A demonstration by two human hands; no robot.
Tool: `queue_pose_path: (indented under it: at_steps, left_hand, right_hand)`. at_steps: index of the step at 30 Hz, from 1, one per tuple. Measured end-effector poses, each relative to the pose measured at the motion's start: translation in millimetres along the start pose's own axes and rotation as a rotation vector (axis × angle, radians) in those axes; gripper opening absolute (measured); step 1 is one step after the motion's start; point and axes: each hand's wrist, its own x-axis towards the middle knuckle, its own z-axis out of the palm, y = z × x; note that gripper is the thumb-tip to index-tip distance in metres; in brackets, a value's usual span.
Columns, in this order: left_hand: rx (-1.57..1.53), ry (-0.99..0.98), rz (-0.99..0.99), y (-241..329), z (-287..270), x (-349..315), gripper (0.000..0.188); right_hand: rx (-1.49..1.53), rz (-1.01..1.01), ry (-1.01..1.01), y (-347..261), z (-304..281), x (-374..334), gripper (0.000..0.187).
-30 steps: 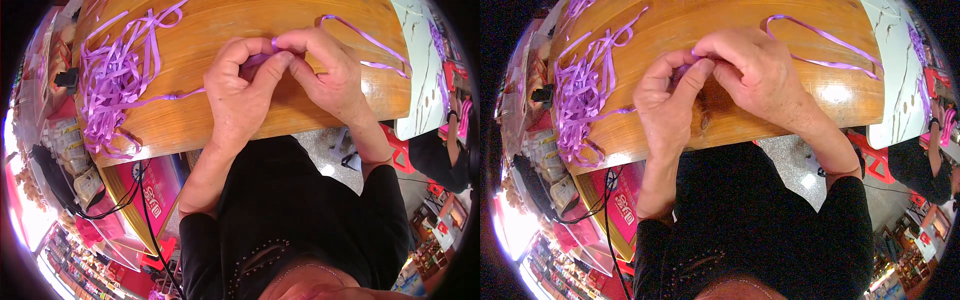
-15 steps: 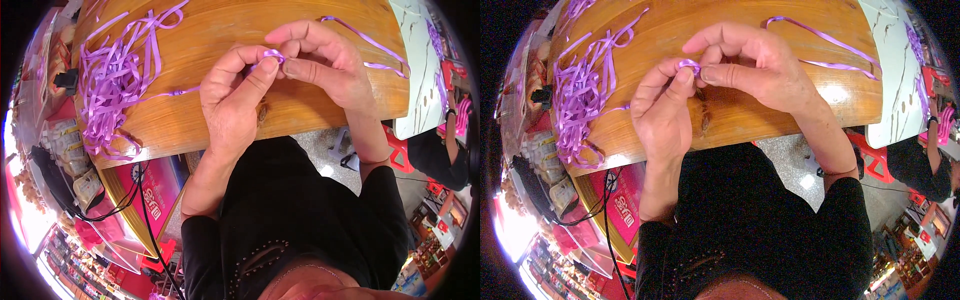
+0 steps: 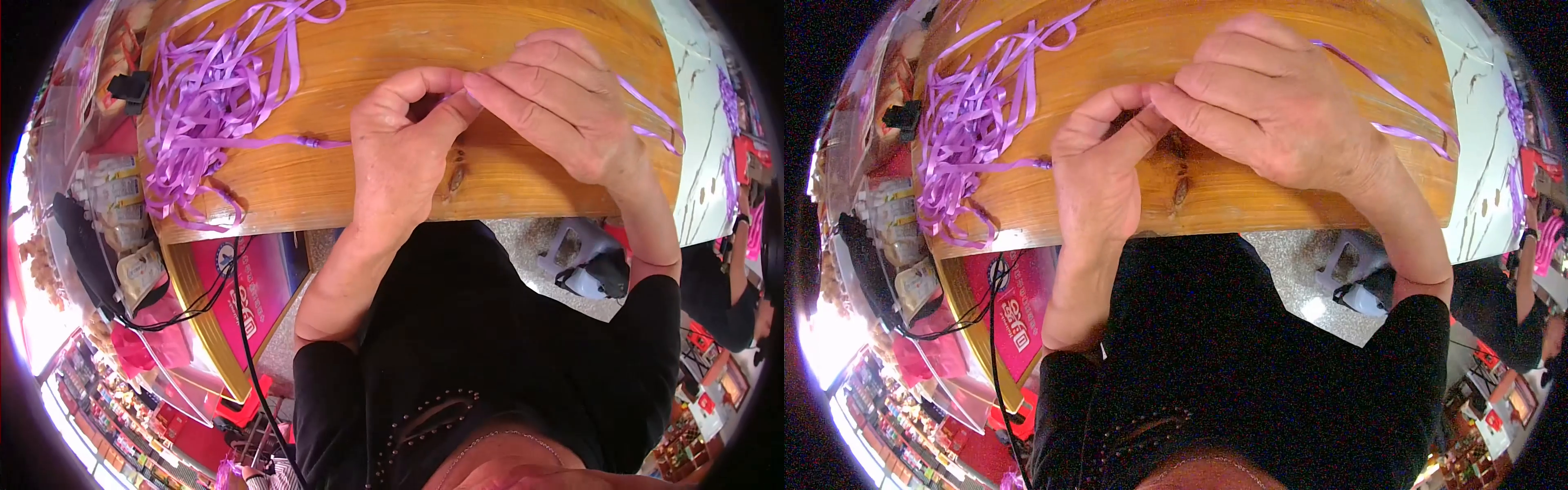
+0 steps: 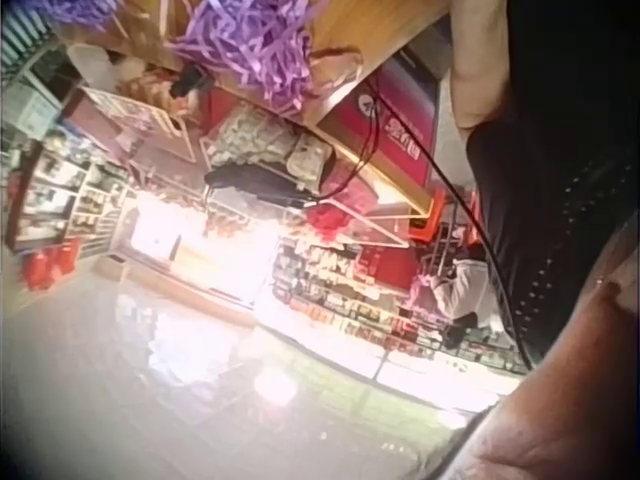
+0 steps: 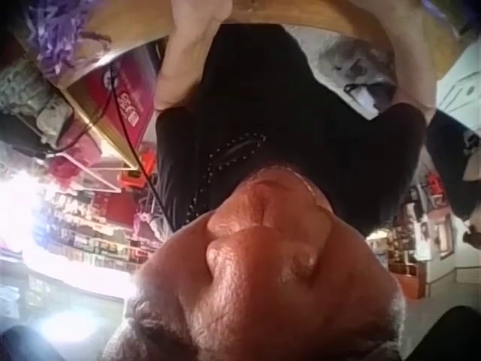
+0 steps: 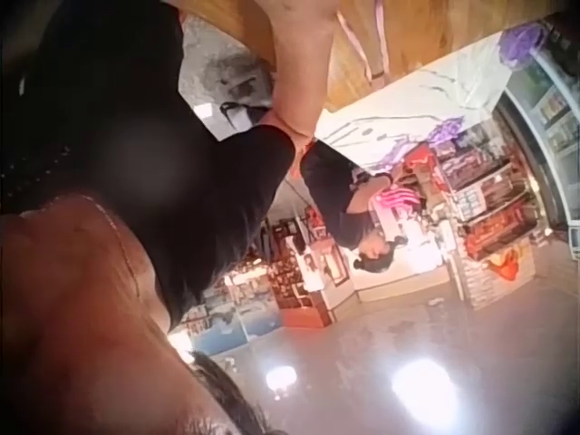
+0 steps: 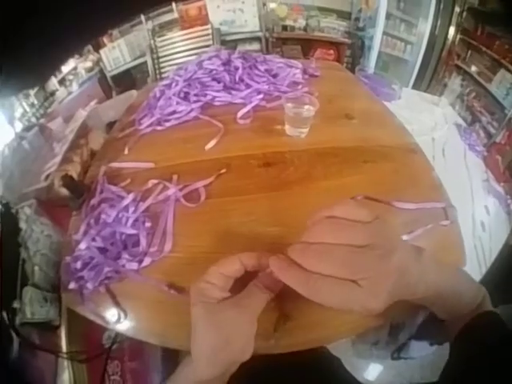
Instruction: The person ties knots in purple ribbons by hand, working through them one at a time. They dip their fingers into a cup of water, twist and pull the ribbon to form a knot, and then place it onto a pile on the wooden table.
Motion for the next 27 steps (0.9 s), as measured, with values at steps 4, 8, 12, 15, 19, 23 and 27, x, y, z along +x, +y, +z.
queue_pose_path:
  at_steps: [4,8,12,15,19,23,27]
  left_hand:
    - [-0.054,-0.071,-0.111,5.3,-9.0,8.2,0.012]
    - [-0.022,-0.228,-0.283,6.1,-29.0,22.0,0.017]
    - [0.030,-0.319,-0.336,11.6,-16.3,25.6,0.017]
    - [0.023,-0.222,-0.214,13.0,-19.0,16.0,0.015]
    - [0.167,-0.134,-0.034,15.7,-13.7,12.8,0.013]
    - [0.101,-0.015,0.027,8.2,-18.5,11.1,0.008]
    - [0.058,0.011,0.054,6.4,-15.9,8.4,0.006]
  right_hand:
    - [0.032,-0.110,-0.017,12.9,-3.2,2.4,0.033]
    - [0.311,-0.006,-0.093,19.4,-22.9,17.7,0.020]
    - [0.316,0.116,-0.149,21.6,-41.4,19.5,0.017]
    - [0.052,-0.507,0.496,66.0,27.7,14.6,0.018]
    - [0.224,0.147,-0.118,18.3,-31.5,23.5,0.016]
    - [0.358,0.412,0.008,2.7,-18.9,20.9,0.014]
    - [0.426,0.551,-0.006,-3.1,-20.9,19.5,0.016]
